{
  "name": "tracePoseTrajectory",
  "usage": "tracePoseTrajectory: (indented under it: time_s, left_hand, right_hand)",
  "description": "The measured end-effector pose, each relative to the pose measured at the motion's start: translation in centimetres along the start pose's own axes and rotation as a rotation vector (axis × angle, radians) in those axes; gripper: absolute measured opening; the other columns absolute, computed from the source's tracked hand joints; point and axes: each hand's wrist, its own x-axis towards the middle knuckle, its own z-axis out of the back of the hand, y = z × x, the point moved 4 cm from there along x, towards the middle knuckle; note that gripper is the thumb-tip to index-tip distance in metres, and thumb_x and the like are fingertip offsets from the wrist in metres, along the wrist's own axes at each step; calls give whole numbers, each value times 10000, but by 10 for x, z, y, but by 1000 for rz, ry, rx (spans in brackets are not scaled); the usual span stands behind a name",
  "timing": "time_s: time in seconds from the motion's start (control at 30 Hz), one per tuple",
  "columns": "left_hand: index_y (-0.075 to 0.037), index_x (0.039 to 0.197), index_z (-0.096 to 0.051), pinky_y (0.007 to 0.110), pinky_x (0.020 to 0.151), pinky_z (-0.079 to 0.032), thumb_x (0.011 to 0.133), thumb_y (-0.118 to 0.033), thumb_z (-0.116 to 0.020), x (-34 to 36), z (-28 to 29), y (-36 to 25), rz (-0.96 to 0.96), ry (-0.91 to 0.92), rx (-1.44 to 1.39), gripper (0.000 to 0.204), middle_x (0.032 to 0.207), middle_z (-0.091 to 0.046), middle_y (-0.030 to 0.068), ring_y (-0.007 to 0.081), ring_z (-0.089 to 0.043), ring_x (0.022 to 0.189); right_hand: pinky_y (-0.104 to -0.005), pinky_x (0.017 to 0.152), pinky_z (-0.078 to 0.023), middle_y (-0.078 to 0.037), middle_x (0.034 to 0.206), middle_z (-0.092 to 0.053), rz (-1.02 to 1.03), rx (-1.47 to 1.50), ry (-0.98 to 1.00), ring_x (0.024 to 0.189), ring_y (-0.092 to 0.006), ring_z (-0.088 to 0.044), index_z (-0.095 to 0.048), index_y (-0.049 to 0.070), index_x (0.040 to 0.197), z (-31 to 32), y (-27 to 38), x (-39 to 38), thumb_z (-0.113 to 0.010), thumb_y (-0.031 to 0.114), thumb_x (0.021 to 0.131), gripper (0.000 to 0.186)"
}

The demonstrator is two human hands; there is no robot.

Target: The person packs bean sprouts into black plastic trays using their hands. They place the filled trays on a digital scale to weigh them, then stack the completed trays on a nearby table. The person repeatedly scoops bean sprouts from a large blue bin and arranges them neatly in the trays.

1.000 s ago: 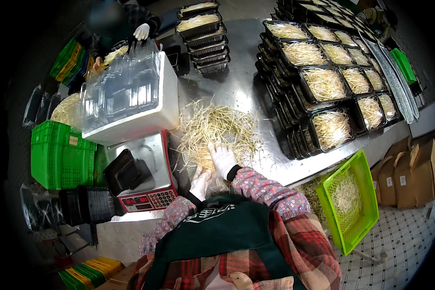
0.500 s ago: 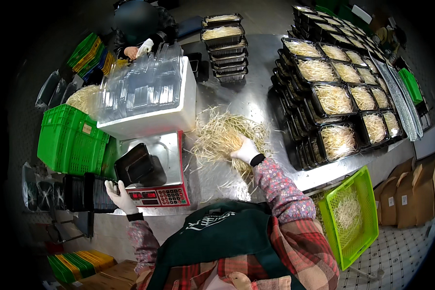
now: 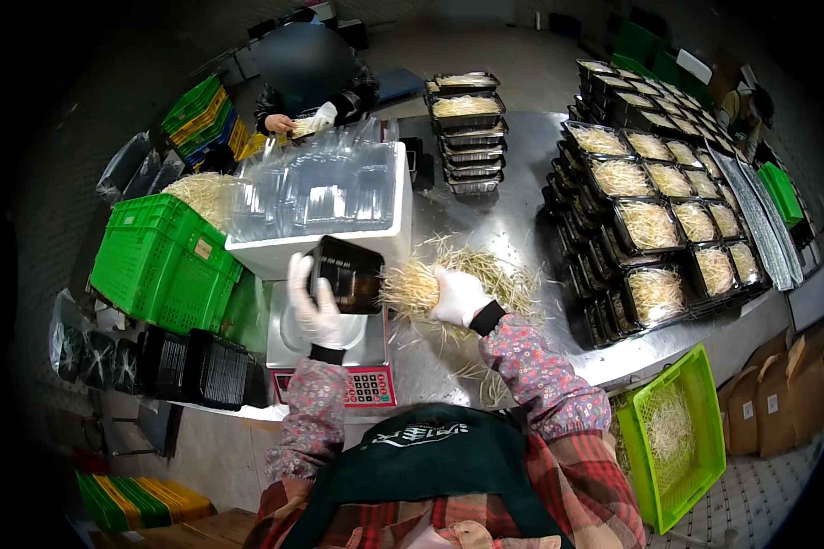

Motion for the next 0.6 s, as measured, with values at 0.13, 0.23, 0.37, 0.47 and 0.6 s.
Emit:
tracePoseTrajectory:
  time_s: [0.13, 0.23, 0.37, 0.47, 0.6]
  left_hand:
    - [-84, 1440, -435, 479, 1120, -314, 963, -205, -510, -11, -19, -37, -165, 403, 255, 498, 1488, -377, 195, 434, -363, 1348]
    - [-88, 1448, -425, 457, 1122, -323, 1005, -255, -467, -40, -7, 3, 11, 363, 128, 476, 1493, -400, 154, 369, -370, 1366]
    - [-32, 1466, -372, 380, 1129, -304, 1030, -261, -458, -82, 19, 75, 580, 256, -428, 500, 1481, -417, 189, 311, -422, 1348]
    - [-20, 1509, -258, 391, 1148, -272, 1009, -313, -500, -88, 45, 103, 759, 443, -29, 628, 1489, -391, 217, 354, -383, 1374]
    - [-8, 1522, -204, 462, 1166, -224, 979, -358, -464, -64, 59, 107, -33, 536, 237, 696, 1535, -304, 227, 370, -312, 1415]
  right_hand:
    - [-447, 697, -550, -212, 864, -682, 154, -234, 22, 824, -370, -685, -569, 5, 973, -9, 72, 31, -687, 175, 693, 348]
    - [-447, 680, -550, -201, 827, -673, 312, -113, -95, 790, -367, -679, -554, 3, 995, -27, 122, 44, -684, 190, 703, 370]
    - [-420, 694, -534, -173, 880, -656, 460, -219, -21, 838, -335, -656, -564, 18, 1128, -79, 160, 58, -673, 159, 708, 456]
    - [-415, 645, -532, -143, 831, -649, 576, -275, -49, 782, -314, -663, -556, 21, 1080, -115, 166, 63, -640, 121, 721, 382]
    - [-452, 725, -520, -181, 905, -621, 559, -275, 42, 845, -355, -626, -531, 24, 1198, -160, 175, 71, -718, 302, 686, 612]
